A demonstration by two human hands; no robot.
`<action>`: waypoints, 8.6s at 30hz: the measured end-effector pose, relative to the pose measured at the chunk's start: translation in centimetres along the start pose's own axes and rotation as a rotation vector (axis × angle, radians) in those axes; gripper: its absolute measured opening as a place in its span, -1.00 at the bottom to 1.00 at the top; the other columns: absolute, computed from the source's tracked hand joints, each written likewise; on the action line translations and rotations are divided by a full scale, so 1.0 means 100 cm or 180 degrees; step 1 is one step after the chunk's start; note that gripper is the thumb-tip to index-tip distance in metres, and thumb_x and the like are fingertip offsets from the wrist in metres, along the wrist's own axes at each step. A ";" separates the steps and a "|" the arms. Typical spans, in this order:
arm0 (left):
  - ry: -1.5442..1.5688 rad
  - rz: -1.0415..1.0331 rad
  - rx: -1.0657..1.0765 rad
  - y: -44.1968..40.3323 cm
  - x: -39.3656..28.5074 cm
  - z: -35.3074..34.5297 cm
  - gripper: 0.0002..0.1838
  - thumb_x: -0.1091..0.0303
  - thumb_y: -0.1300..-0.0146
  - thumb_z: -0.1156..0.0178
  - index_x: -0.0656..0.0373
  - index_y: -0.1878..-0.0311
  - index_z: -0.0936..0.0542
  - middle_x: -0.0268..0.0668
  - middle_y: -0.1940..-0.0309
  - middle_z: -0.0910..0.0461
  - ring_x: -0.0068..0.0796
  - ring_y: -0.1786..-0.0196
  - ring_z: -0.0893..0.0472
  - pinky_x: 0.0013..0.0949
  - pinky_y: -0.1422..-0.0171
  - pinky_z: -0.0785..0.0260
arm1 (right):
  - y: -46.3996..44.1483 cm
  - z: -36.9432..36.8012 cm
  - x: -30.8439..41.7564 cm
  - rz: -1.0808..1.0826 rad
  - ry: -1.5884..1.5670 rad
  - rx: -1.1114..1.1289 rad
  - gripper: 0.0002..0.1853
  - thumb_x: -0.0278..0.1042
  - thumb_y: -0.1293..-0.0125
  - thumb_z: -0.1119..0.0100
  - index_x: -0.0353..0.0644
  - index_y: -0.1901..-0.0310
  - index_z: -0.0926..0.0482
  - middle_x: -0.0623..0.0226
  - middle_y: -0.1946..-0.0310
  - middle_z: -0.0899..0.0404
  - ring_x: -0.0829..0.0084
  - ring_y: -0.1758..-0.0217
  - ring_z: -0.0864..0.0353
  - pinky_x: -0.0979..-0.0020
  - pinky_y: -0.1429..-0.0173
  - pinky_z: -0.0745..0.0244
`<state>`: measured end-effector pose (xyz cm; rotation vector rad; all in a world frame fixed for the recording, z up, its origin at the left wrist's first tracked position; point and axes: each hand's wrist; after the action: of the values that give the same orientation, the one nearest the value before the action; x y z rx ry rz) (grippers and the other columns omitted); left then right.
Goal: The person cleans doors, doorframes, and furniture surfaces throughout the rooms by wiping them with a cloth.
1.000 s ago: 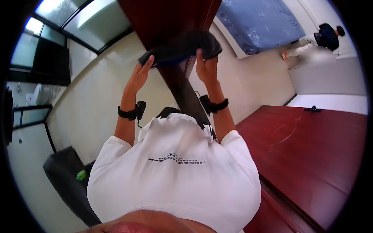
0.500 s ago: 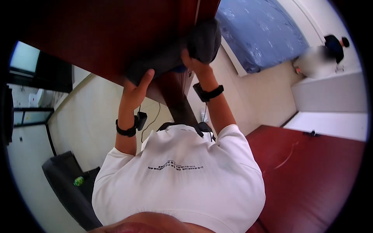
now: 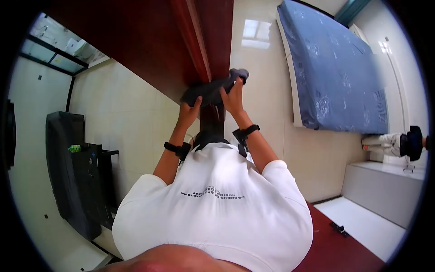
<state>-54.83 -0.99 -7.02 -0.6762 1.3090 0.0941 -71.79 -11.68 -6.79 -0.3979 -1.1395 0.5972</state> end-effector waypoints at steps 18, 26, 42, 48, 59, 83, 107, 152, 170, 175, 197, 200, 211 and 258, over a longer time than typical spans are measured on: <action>-0.2160 -0.3818 0.0142 -0.183 -0.342 0.147 -0.26 -0.07 -0.36 -0.12 0.40 -0.33 -0.26 0.13 -0.15 -0.43 0.10 -0.18 -0.45 -0.05 -0.26 -0.28 | -0.236 0.084 0.286 0.2490 -0.0007 -0.0925 -0.32 -0.13 -0.35 -0.18 -0.45 -0.32 -0.21 -0.34 -0.08 -0.41 -0.34 -0.10 -0.38 -0.12 -0.28 -0.19; -0.2187 -0.2750 -0.1616 -0.204 -0.323 0.110 -0.52 0.11 -0.40 -0.09 0.35 -0.16 -0.46 0.06 -0.04 -0.54 0.01 -0.11 -0.52 -0.11 -0.26 -0.31 | -0.204 0.092 0.206 0.2989 0.0261 0.0416 -0.49 -0.25 -0.16 -0.34 -0.23 -0.13 -0.48 -0.07 -0.10 -0.50 -0.12 -0.14 -0.47 0.14 -0.25 -0.38; -0.3315 -0.2021 0.1981 -0.107 -0.107 0.086 -0.56 0.14 -0.08 -0.30 0.07 -0.04 -0.58 -0.16 0.00 -0.60 -0.11 -0.05 -0.57 -0.13 -0.19 -0.41 | -0.042 0.052 0.089 0.1509 -0.0161 0.0873 -0.76 -0.46 -0.10 -0.18 -0.29 0.16 -0.56 -0.02 0.23 -0.57 -0.08 0.14 -0.53 0.07 0.00 -0.41; -0.4612 -0.2701 0.1602 -0.144 -0.218 0.102 -0.54 0.12 -0.04 -0.37 0.16 0.03 -0.59 -0.13 0.13 -0.63 -0.08 0.08 -0.61 -0.18 -0.05 -0.47 | -0.052 0.062 0.137 0.1099 -0.0637 0.0946 -0.65 -0.45 -0.24 -0.14 -0.26 -0.06 -0.42 -0.05 0.23 -0.55 -0.09 0.16 -0.56 0.12 0.04 -0.46; -0.3925 -0.3232 -0.0141 -0.166 -0.356 0.043 -0.62 0.16 -0.23 -0.21 0.21 -0.01 -0.57 -0.21 0.06 -0.57 -0.18 -0.02 -0.53 -0.20 -0.14 -0.35 | -0.111 0.095 0.151 0.0872 -0.0949 0.0361 -0.55 -0.58 -0.24 -0.14 -0.34 -0.17 -0.32 0.06 -0.02 -0.46 0.24 -0.05 -0.55 0.31 -0.17 -0.48; -0.3601 -0.4169 0.1746 -0.193 -0.371 0.049 -0.75 0.17 -0.17 -0.20 0.10 0.18 -0.60 -0.36 0.18 -0.54 -0.36 0.06 -0.48 -0.29 -0.02 -0.30 | -0.101 0.074 0.234 0.0813 -0.0060 -0.0625 -0.46 -0.47 0.03 -0.32 -0.32 0.01 -0.29 0.09 0.11 -0.28 0.15 -0.01 -0.30 0.23 -0.15 -0.26; -0.2488 -0.3902 -0.0044 -0.204 -0.223 0.156 -0.62 0.21 -0.05 -0.37 0.04 0.03 -0.59 -0.26 0.17 -0.41 -0.27 0.20 -0.40 -0.27 0.21 -0.24 | -0.162 0.027 0.262 0.1303 0.1369 -0.1926 -0.45 -0.36 0.20 -0.42 -0.07 0.08 -0.44 0.18 0.23 -0.44 0.12 0.15 -0.42 0.22 0.02 -0.39; -0.0890 -0.2256 -0.0760 -0.152 -0.104 0.137 -0.35 0.66 0.06 -0.17 0.35 -0.22 -0.35 0.19 -0.26 -0.25 0.34 -0.31 -0.26 0.04 -0.36 -0.16 | -0.118 -0.055 0.217 0.1499 0.2155 -0.0240 -0.47 -0.33 0.07 -0.29 -0.11 -0.06 -0.63 0.09 -0.06 -0.61 0.05 0.01 -0.62 0.20 -0.08 -0.51; -0.2695 -0.2301 0.0779 -0.129 0.007 0.126 -0.59 0.37 0.06 -0.29 -0.05 0.04 -0.65 -0.46 0.04 -0.59 -0.39 0.16 -0.57 -0.22 0.06 -0.40 | -0.045 -0.115 0.097 -0.0179 0.0224 0.0388 -0.60 -0.45 -0.11 -0.23 -0.17 -0.05 -0.56 0.12 -0.02 -0.59 0.09 -0.10 -0.55 0.26 -0.25 -0.40; -0.2974 -0.2782 0.1007 -0.147 -0.020 0.157 -0.71 0.39 -0.03 -0.24 -0.05 0.12 -0.69 -0.49 0.13 -0.67 -0.35 0.35 -0.61 -0.27 0.13 -0.41 | -0.017 -0.138 0.099 0.0686 0.1101 0.0445 -0.64 -0.33 -0.12 -0.22 -0.22 0.02 -0.60 0.12 0.01 -0.63 0.14 -0.12 -0.58 0.20 -0.28 -0.39; -0.0481 -0.0863 0.3753 -0.125 -0.021 0.152 -0.60 0.46 -0.38 0.05 0.23 -0.27 -0.43 -0.14 -0.17 -0.50 -0.26 -0.28 -0.43 -0.28 -0.40 -0.19 | 0.117 -0.142 0.268 -0.0758 0.0769 -0.0690 -0.51 -0.58 -0.15 -0.12 -0.20 -0.17 -0.42 -0.09 0.41 -0.57 -0.09 0.33 -0.60 0.08 0.28 -0.49; 0.0841 0.0541 0.4294 -0.071 -0.065 0.145 -0.58 0.28 -0.50 0.14 0.20 -0.33 -0.36 -0.24 -0.25 -0.40 -0.37 -0.27 -0.42 -0.32 -0.38 -0.24 | 0.131 -0.142 0.323 -0.0343 0.0943 -0.1678 -0.59 -0.49 -0.27 -0.12 -0.18 -0.18 -0.43 -0.08 0.36 -0.58 -0.07 0.35 -0.62 0.10 0.27 -0.52; 0.2933 0.2872 0.6694 -0.043 -0.032 0.024 -0.29 -0.31 -0.42 0.20 0.13 -0.25 -0.45 -0.17 -0.10 -0.54 -0.25 -0.17 -0.52 -0.26 -0.29 -0.39 | 0.059 -0.161 0.372 -0.0849 0.3024 -0.3302 -0.38 -0.30 -0.29 -0.17 -0.14 -0.37 -0.25 -0.08 0.07 -0.45 -0.04 0.05 -0.45 0.10 -0.06 -0.40; 0.6233 -0.3461 0.4844 0.181 -0.444 0.069 -0.14 0.31 0.06 -0.04 0.56 -0.36 -0.14 0.21 -0.50 0.09 0.26 -0.55 0.10 0.04 -0.58 0.23 | 0.219 -0.068 0.579 -0.2495 0.7871 -0.3371 -0.47 -0.36 -0.14 -0.38 -0.24 -0.17 -0.51 0.09 0.07 -0.63 0.03 0.02 -0.60 0.13 -0.21 -0.39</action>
<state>-69.34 30.56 26.68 0.2491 1.8285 -2.7286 -53.94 41.71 19.85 -0.9682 1.0136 -1.2192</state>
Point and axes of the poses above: each hand's wrist, its own y-axis away from the middle knuckle, its own z-axis out of the back of the hand, x = y × z
